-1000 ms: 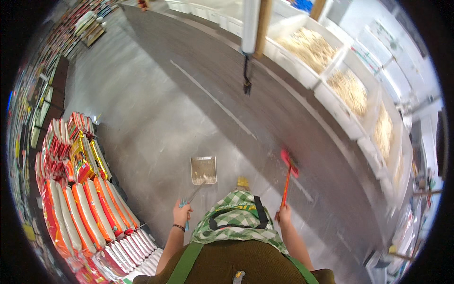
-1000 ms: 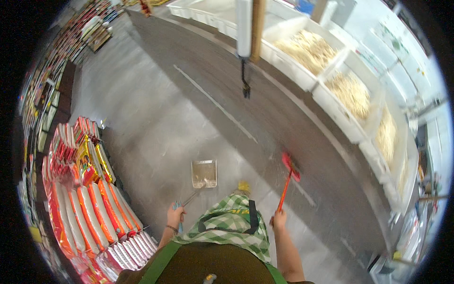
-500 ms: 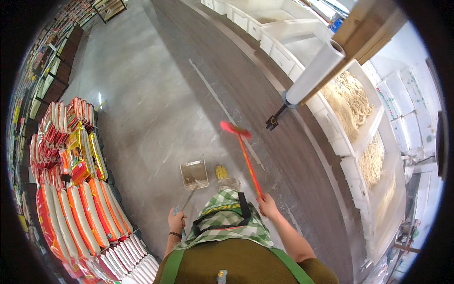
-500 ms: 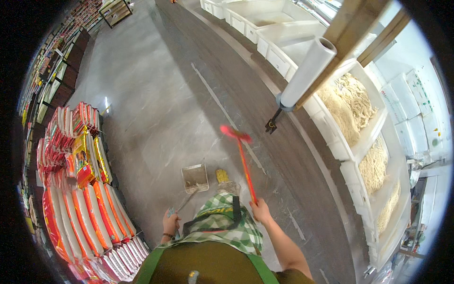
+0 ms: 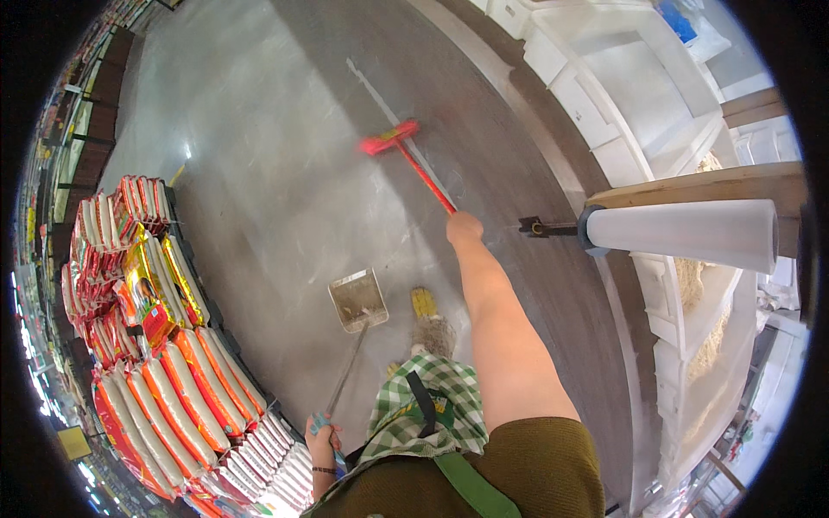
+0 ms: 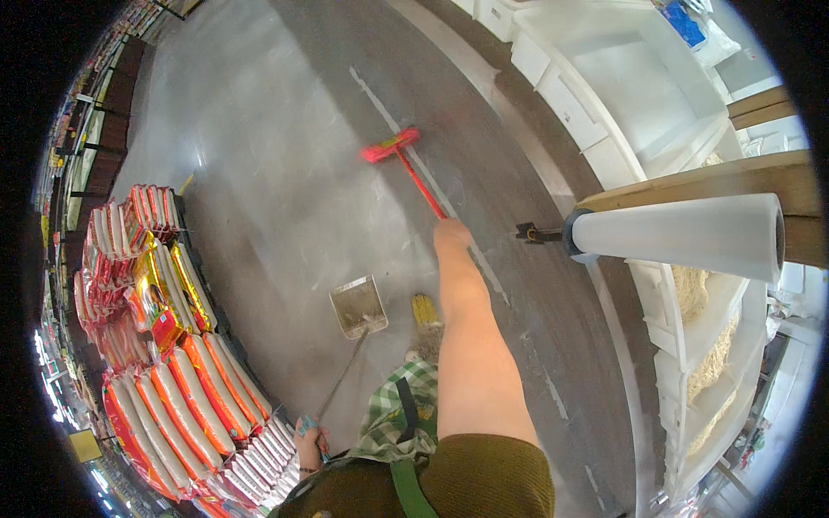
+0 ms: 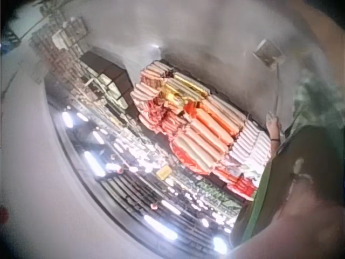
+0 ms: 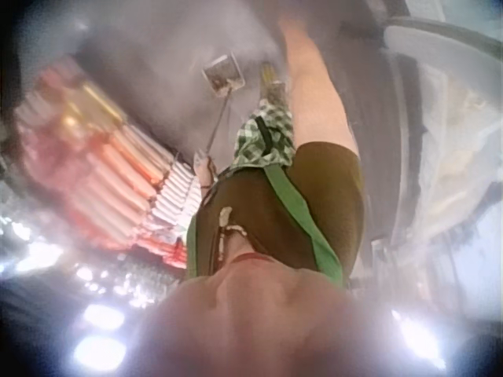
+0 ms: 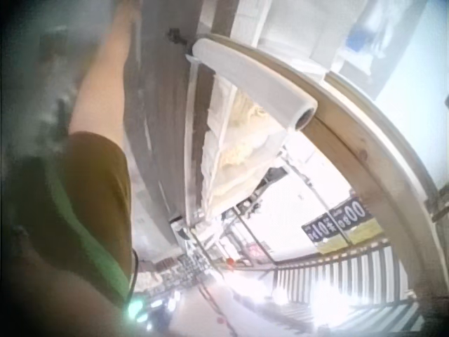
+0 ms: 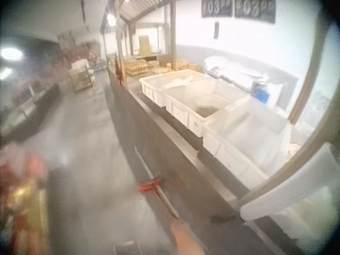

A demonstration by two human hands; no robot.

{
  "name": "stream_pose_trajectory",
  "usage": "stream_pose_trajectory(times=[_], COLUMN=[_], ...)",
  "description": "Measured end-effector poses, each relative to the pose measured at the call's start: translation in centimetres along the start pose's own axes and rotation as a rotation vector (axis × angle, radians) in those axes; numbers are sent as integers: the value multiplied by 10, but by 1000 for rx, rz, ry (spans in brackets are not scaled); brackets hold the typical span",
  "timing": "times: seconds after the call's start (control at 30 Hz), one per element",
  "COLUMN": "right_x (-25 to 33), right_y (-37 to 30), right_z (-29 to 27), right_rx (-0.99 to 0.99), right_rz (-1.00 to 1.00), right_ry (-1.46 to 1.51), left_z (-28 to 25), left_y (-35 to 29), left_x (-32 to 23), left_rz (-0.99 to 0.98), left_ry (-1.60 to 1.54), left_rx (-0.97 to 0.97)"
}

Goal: The person sweeps the supermarket floor using a broom and a dustpan, moving along the aisles and near refrigerated cases.

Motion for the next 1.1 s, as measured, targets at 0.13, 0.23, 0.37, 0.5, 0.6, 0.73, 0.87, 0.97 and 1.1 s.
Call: stream_pose_trajectory(times=[0.13, 0.23, 0.37, 0.5, 0.6, 0.73, 0.87, 0.97, 1.1], right_x=[-58, -151, -258, -339, -381, -454, -412, -419, -391], right_y=[-73, -138, -230, -337, -425, -521, -581, -607, -571], right_z=[18, 42, 80, 108, 141, 192, 149, 151, 153], right_rx=[127, 169, 200, 277, 313, 354, 219, 114, 70], right_rz=[73, 181, 391, 542, 513, 424, 662, 577, 325], right_ry=[17, -38, -61, -42, -97, -210, -121, -81, -61], left_z=[-2, -10, -20, -43, -62, -96, -130, -152, -172], left_y=[-6, 9, 12, 11, 16, 16, 11, 0, -26], left_x=[-7, 10, 8, 21, 36, 69, 105, 137, 170], left_rz=[0, 1, -49, -8, 15, 35, 118, 111, 96], left_ry=[3, 11, -10, 24, 43, 31, 7, -66, -110], left_rx=[-44, -17, -14, 37, 83, 130, 154, 142, 94])
Point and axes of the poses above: each hand's wrist, its own y-axis towards the middle knuckle, its own z-axis out of the palm, x = y × z, the point moved 2 cm from there along y, towards the middle knuckle, and after that the axes turned 3 degrees about -x, right-handed, at the moved point
